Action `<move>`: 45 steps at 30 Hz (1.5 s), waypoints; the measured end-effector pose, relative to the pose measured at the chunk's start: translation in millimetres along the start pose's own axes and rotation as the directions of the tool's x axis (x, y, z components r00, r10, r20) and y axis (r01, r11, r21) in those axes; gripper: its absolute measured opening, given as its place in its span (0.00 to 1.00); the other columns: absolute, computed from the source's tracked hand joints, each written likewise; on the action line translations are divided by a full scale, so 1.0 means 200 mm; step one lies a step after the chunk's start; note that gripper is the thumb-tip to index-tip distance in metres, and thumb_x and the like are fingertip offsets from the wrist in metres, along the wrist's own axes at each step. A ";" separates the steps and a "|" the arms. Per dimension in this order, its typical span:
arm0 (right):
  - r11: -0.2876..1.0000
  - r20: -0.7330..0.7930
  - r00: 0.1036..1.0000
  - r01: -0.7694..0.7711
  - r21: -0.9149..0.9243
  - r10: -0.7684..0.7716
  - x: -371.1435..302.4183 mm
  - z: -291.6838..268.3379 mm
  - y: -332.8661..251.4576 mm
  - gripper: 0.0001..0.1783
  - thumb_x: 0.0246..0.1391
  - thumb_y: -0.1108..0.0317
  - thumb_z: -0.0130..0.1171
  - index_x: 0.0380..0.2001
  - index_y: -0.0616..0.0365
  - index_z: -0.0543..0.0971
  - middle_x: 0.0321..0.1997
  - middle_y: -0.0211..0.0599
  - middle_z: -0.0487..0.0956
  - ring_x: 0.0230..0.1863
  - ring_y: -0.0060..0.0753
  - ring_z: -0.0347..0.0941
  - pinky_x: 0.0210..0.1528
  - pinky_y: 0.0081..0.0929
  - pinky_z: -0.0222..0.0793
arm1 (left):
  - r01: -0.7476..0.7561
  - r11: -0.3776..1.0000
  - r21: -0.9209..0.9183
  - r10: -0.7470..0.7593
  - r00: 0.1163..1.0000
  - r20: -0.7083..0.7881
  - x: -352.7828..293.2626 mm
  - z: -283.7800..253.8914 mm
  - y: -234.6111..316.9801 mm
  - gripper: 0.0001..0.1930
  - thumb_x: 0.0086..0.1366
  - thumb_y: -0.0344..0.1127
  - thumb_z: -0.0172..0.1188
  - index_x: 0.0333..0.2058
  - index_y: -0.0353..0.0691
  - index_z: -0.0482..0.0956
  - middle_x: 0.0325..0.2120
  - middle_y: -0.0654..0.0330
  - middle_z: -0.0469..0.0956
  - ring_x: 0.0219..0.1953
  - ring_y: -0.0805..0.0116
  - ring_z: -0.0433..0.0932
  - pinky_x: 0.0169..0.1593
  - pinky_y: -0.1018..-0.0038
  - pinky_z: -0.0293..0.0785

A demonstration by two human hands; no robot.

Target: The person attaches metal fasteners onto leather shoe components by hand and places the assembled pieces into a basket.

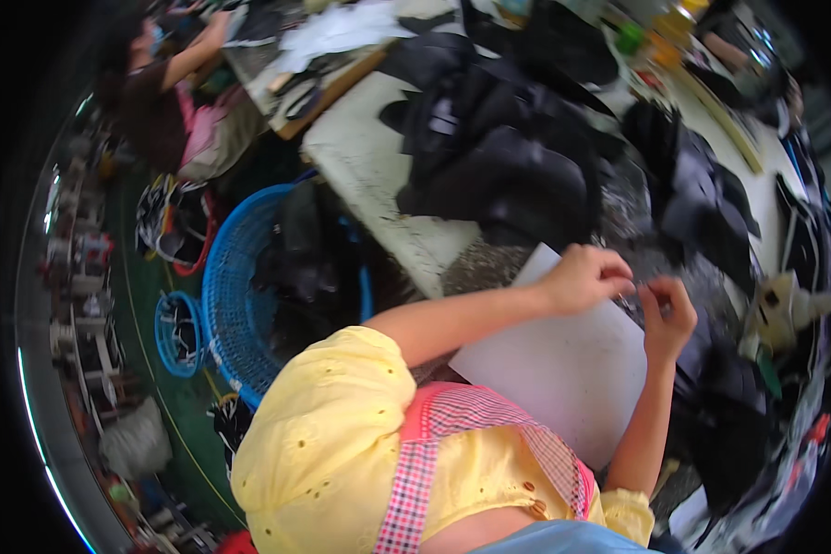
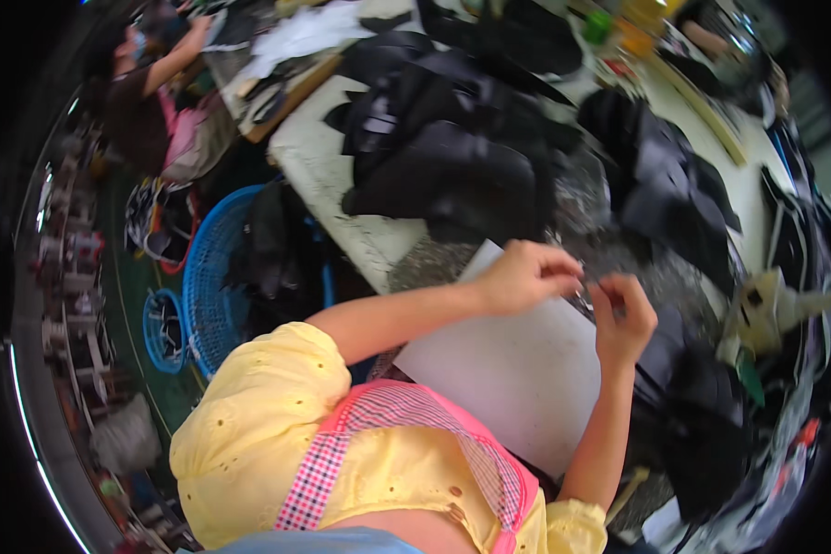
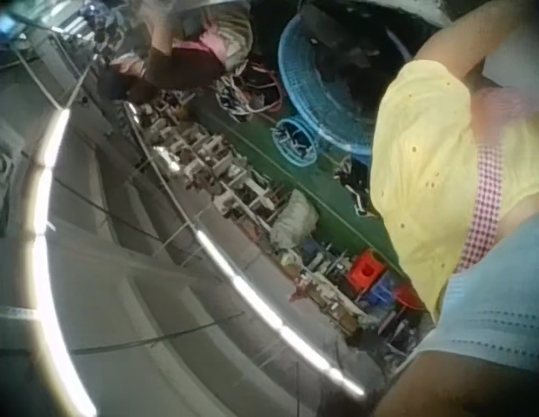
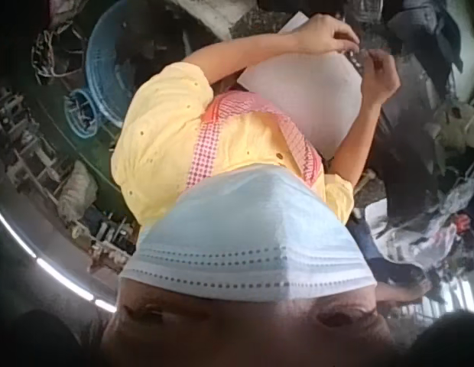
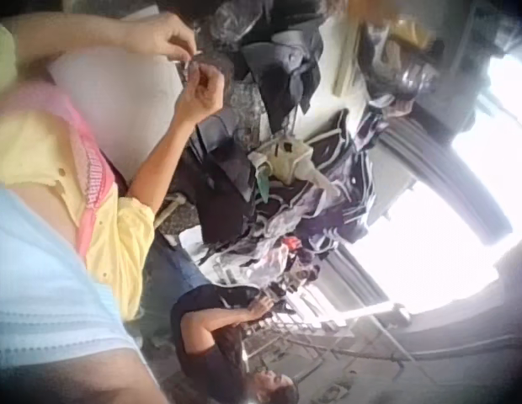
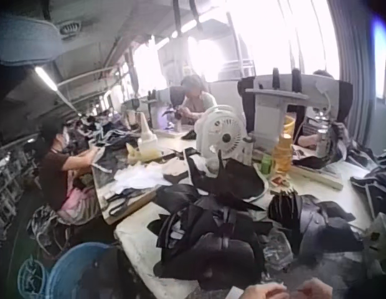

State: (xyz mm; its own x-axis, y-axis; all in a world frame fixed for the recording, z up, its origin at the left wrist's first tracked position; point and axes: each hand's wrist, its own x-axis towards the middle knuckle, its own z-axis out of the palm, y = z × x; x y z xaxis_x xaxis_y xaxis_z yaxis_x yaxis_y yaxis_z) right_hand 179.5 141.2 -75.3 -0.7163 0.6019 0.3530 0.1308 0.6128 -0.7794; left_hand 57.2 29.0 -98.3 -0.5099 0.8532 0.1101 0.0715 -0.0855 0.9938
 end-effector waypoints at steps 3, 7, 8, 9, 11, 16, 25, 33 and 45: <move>0.978 -0.007 0.994 0.105 0.182 -0.106 -0.07 0.04 -0.07 0.07 0.36 0.82 0.57 0.22 0.63 0.71 0.21 0.29 0.71 0.22 0.18 0.64 0.27 0.13 0.61 | 0.194 0.940 -0.282 -0.168 0.979 0.113 -0.07 -0.02 0.10 0.04 0.53 0.29 0.58 0.26 0.34 0.76 0.21 0.63 0.76 0.24 0.79 0.73 0.29 0.82 0.69; 0.639 0.209 0.978 -0.178 0.748 0.028 -0.08 0.03 -0.16 0.08 0.37 0.81 0.59 0.24 0.65 0.71 0.24 0.30 0.71 0.26 0.18 0.66 0.31 0.13 0.61 | 0.045 0.989 -0.139 -0.034 0.996 0.081 -0.14 -0.07 0.18 0.03 0.51 0.27 0.59 0.26 0.35 0.77 0.21 0.64 0.75 0.24 0.80 0.73 0.29 0.83 0.68; 0.639 0.211 0.977 -0.176 0.748 0.022 -0.10 0.03 -0.17 0.08 0.37 0.81 0.59 0.24 0.65 0.71 0.24 0.30 0.71 0.26 0.18 0.66 0.31 0.13 0.61 | 0.040 0.989 -0.139 -0.030 0.997 0.075 -0.16 -0.07 0.19 0.03 0.51 0.27 0.59 0.26 0.35 0.77 0.21 0.64 0.75 0.24 0.80 0.73 0.29 0.83 0.68; 0.647 0.242 0.963 -0.261 0.716 0.121 -0.11 0.02 -0.17 0.09 0.36 0.80 0.61 0.23 0.65 0.71 0.25 0.31 0.71 0.28 0.19 0.66 0.32 0.14 0.61 | 0.023 0.983 -0.180 -0.001 0.993 0.120 -0.16 -0.09 0.20 0.03 0.51 0.27 0.60 0.25 0.35 0.77 0.20 0.64 0.75 0.23 0.80 0.72 0.29 0.83 0.68; 0.703 0.266 0.951 -0.295 0.647 0.155 -0.14 0.02 -0.14 0.12 0.31 0.80 0.64 0.22 0.65 0.71 0.26 0.33 0.70 0.28 0.22 0.66 0.32 0.14 0.61 | 0.093 0.935 -0.343 -0.019 0.977 0.214 -0.18 -0.10 0.20 0.02 0.49 0.25 0.60 0.25 0.34 0.78 0.19 0.63 0.75 0.22 0.80 0.71 0.29 0.83 0.68; 0.843 0.133 0.990 -0.033 0.537 -0.046 -0.16 0.05 -0.25 0.10 0.30 0.84 0.60 0.19 0.62 0.71 0.22 0.31 0.69 0.25 0.22 0.65 0.31 0.17 0.61 | 0.243 0.840 -0.485 -0.102 0.949 0.299 -0.19 -0.10 0.17 0.03 0.46 0.26 0.60 0.21 0.32 0.77 0.16 0.60 0.74 0.20 0.75 0.72 0.26 0.80 0.68; 0.937 0.176 0.921 0.341 0.072 -0.348 -0.16 0.08 -0.40 0.10 0.33 0.81 0.59 0.26 0.62 0.73 0.20 0.31 0.70 0.23 0.26 0.65 0.27 0.20 0.61 | 0.638 0.275 -0.719 -0.244 0.770 0.590 -0.25 -0.09 0.05 0.06 0.54 0.30 0.52 0.27 0.33 0.74 0.23 0.60 0.73 0.23 0.74 0.69 0.27 0.79 0.65; 0.932 0.135 0.991 -0.054 0.358 0.005 -0.19 0.03 -0.22 0.07 0.43 0.77 0.58 0.29 0.63 0.74 0.25 0.30 0.73 0.26 0.21 0.67 0.28 0.15 0.62 | 0.083 0.942 -0.325 -0.035 0.988 0.151 -0.29 -0.15 0.20 0.13 0.54 0.35 0.57 0.39 0.40 0.74 0.27 0.62 0.73 0.26 0.75 0.69 0.31 0.79 0.66; 0.543 0.244 0.955 -0.296 0.786 0.167 -0.22 0.11 -0.27 0.04 0.37 0.84 0.52 0.21 0.67 0.73 0.21 0.36 0.71 0.23 0.24 0.66 0.27 0.18 0.60 | -0.317 0.948 -0.024 0.315 0.925 0.213 -0.26 -0.18 0.17 0.15 0.44 0.25 0.63 0.34 0.37 0.76 0.30 0.59 0.74 0.32 0.68 0.73 0.35 0.77 0.69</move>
State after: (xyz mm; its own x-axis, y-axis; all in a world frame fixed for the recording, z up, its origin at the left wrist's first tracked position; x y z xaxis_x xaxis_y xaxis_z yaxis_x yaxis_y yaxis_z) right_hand 187.9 70.5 -60.2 -0.8300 0.5519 0.0809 -0.2558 -0.2478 -0.9344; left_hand 55.8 -36.5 -69.9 -0.2664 0.8719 0.4109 0.2091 -0.3639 0.9077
